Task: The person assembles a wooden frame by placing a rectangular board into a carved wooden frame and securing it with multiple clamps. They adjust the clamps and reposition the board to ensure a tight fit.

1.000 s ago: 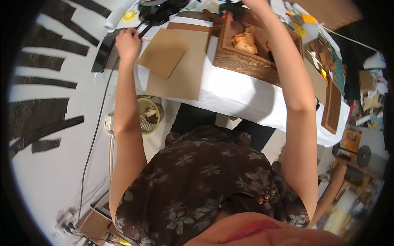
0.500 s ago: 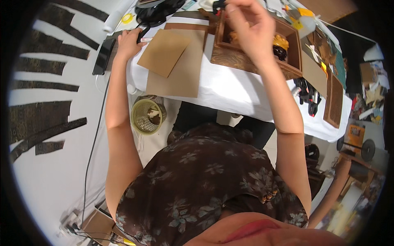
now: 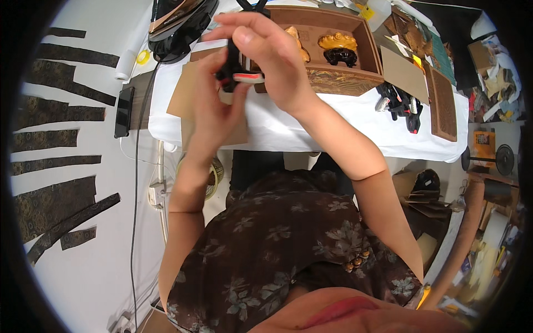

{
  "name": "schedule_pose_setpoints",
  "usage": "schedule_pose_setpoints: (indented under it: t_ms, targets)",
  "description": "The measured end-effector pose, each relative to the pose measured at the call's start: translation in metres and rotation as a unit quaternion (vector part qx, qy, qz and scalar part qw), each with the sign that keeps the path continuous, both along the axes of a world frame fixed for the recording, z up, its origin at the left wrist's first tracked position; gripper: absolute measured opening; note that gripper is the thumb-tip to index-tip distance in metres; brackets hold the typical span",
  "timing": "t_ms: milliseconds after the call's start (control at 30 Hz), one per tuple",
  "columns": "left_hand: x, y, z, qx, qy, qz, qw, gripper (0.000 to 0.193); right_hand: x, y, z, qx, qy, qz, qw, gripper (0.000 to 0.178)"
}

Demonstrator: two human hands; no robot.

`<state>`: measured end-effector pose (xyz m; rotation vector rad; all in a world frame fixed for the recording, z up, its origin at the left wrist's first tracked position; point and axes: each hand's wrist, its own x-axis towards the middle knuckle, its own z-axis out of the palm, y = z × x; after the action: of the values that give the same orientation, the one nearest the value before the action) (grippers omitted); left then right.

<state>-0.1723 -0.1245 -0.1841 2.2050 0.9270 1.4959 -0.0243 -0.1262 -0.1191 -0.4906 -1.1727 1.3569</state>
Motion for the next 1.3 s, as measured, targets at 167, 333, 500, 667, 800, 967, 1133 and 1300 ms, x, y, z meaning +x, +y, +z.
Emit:
schedule_pose_setpoints:
  t_ms: [167, 333, 500, 667, 800, 967, 1133, 1300]
  targets:
    - [0.047, -0.001, -0.022, 0.014, -0.091, -0.031, 0.995, 0.063, 0.016, -0.002, -0.008, 0.072, 0.042, -0.165, 0.983, 0.032]
    - [0.067, -0.015, -0.016, 0.065, -0.133, -0.047, 0.988, 0.068, 0.055, -0.021, 0.01, 0.045, -0.11, -0.127, 0.985, 0.018]
    - [0.037, -0.013, -0.023, 0.04, -0.224, 0.012, 0.974, 0.058, 0.066, 0.059, 0.038, 0.057, -0.112, -0.173, 0.977, 0.032]
    - [0.018, -0.023, -0.026, 0.014, -0.243, 0.038, 0.969, 0.047, 0.046, 0.117, 0.01, 0.103, -0.233, -0.041, 0.966, 0.031]
    - [0.0, -0.029, -0.037, -0.002, -0.228, 0.075, 0.971, 0.042, 0.036, 0.126, -0.004, 0.053, -0.254, 0.009, 0.966, 0.03]
    - [-0.005, -0.034, -0.045, -0.023, -0.231, 0.078, 0.969, 0.035, 0.026, 0.119, 0.001, 0.034, -0.314, 0.039, 0.948, 0.029]
    - [0.011, -0.035, -0.039, -0.047, -0.227, 0.05, 0.972, 0.026, 0.037, 0.116, -0.003, 0.077, -0.304, 0.004, 0.949, 0.026]
    - [0.021, -0.041, -0.045, -0.056, -0.224, 0.039, 0.972, 0.021, 0.066, 0.056, -0.002, 0.394, -0.33, -0.315, 0.798, 0.02]
